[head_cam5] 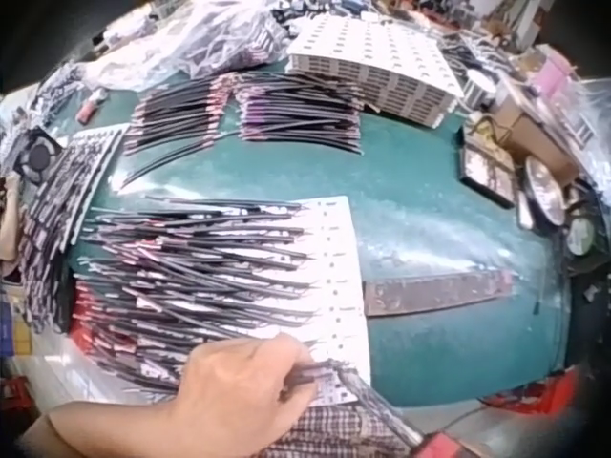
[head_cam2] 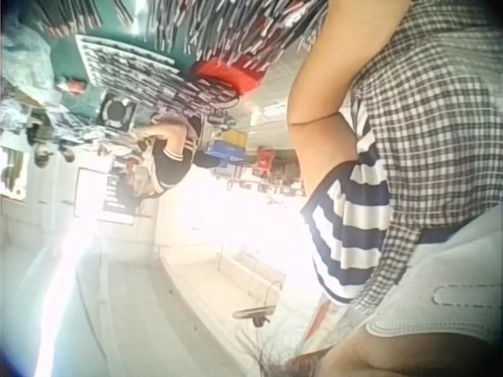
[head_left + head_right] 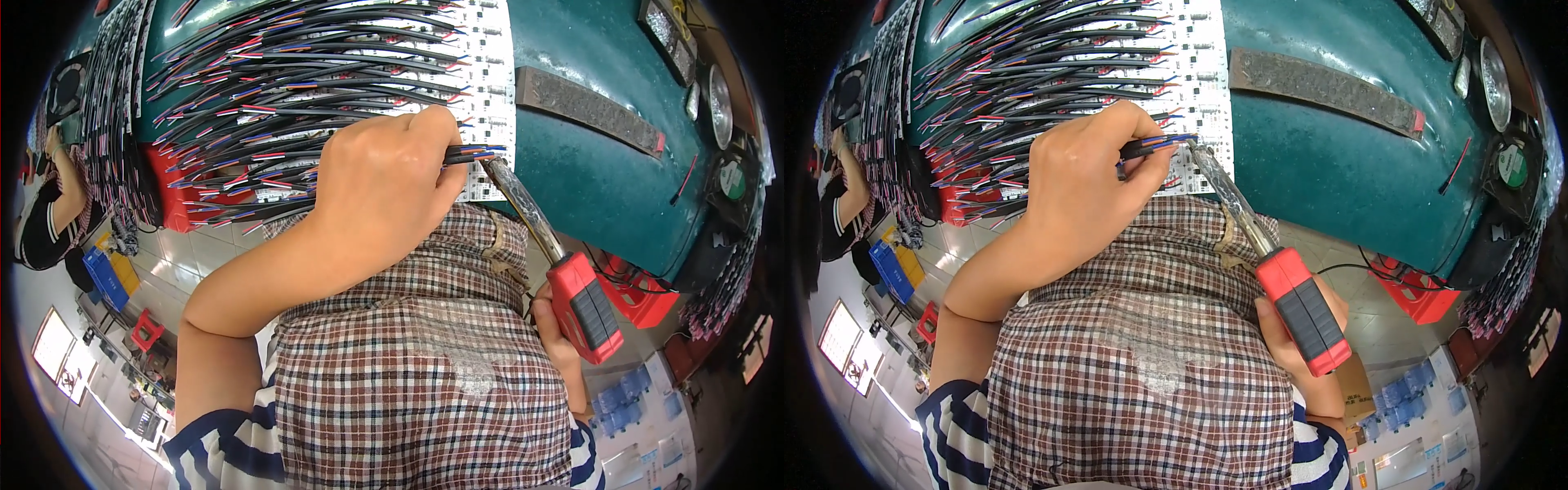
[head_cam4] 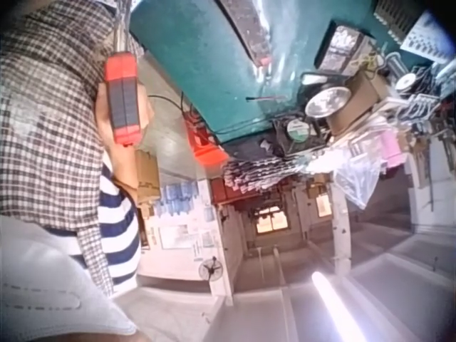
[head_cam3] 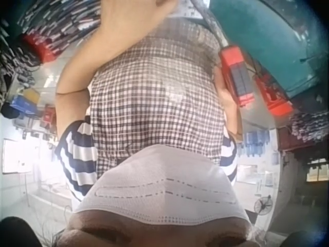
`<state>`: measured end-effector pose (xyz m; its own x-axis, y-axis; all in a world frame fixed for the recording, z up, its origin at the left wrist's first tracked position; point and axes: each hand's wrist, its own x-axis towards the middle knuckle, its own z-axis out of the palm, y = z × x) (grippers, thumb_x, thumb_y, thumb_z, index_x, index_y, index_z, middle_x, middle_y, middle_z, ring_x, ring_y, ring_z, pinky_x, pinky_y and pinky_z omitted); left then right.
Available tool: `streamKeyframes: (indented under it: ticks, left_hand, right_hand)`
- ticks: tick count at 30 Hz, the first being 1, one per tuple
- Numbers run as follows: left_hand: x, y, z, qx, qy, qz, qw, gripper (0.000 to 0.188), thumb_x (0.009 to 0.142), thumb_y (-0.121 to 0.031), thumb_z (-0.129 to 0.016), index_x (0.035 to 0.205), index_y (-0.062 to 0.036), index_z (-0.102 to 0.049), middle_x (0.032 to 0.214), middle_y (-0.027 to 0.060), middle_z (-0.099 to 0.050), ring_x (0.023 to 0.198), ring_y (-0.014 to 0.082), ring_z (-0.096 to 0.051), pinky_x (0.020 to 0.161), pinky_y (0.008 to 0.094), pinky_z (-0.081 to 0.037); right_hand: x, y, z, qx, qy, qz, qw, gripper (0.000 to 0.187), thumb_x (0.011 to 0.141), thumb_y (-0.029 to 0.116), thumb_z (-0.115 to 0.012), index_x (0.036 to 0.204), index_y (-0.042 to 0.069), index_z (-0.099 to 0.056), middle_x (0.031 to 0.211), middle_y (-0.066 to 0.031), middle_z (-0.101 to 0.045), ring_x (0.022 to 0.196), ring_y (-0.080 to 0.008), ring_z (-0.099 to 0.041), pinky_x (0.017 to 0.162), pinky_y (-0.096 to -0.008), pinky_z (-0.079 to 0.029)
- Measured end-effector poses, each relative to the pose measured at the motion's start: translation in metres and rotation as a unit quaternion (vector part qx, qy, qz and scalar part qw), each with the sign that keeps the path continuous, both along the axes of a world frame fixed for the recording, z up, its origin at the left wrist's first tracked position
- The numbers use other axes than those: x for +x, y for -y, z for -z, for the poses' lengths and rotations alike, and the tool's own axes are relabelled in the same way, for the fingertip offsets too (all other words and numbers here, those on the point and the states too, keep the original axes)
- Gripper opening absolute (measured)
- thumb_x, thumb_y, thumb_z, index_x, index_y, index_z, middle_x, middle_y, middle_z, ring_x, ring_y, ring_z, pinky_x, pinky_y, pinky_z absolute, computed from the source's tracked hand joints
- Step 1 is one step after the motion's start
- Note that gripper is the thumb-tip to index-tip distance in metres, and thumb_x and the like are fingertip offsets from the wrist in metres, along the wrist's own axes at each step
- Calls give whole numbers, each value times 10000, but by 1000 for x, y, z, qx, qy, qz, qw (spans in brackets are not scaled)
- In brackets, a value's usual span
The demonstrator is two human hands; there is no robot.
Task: The person solders wires to an LED circuit board using a soldering iron station.
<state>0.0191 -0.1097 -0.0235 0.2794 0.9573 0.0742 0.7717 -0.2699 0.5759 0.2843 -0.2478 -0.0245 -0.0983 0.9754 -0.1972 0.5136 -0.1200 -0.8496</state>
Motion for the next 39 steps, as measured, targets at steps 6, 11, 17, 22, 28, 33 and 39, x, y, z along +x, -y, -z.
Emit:
streamKeyframes:
  ticks: [6,11,17,22,28,33,39]
  left_hand:
    - [1,0,0,0,-11,3,1000,160,764,-106,-761,801,-85,-607,573,18,-592,493,207,-589,489,343,-451]
    - [2,2,0,6,-14,4,1000,152,762,-96,-754,795,-85,-606,569,20,-588,491,208,-588,493,344,-454]
    - [2,-2,1,-11,-7,-4,1000,134,770,-99,-754,772,-75,-622,581,20,-590,487,182,-584,492,326,-454]
    - [2,-5,0,-24,12,-8,1000,120,781,-110,-757,773,-65,-645,604,22,-601,490,154,-584,497,307,-458]
    - [2,-6,-1,-29,10,-4,1000,120,784,-114,-757,786,-55,-652,617,30,-611,502,147,-599,498,300,-466]
    - [1,-5,-1,-30,9,1,999,115,783,-115,-754,792,-52,-658,615,37,-612,505,155,-605,495,308,-469]
    - [2,-5,0,-22,2,3,1000,121,770,-123,-755,778,-59,-653,589,35,-596,498,175,-597,492,323,-464]
  right_hand:
    - [-3,-4,-1,4,3,1,1000,260,686,53,-789,926,28,-692,780,-104,-645,597,-274,-619,539,-351,-469]
    - [8,5,-6,-35,27,-15,999,248,688,60,-787,914,29,-689,786,-107,-650,612,-280,-624,551,-356,-475]
    - [3,5,-6,-28,20,10,999,234,692,69,-791,894,31,-679,747,-90,-617,581,-257,-591,540,-349,-461]
    - [3,6,-3,-14,12,5,1000,249,685,68,-800,899,34,-678,752,-87,-621,581,-256,-593,539,-347,-459]
    - [5,8,-1,-9,24,1,1000,264,687,83,-813,911,37,-681,781,-92,-639,596,-260,-610,551,-346,-468]
    - [9,18,-2,-51,22,29,998,247,701,96,-811,902,33,-681,769,-96,-637,590,-263,-608,551,-351,-472]
    - [4,7,-2,8,16,1,1000,237,698,84,-801,896,30,-682,768,-101,-637,588,-268,-609,551,-354,-477]
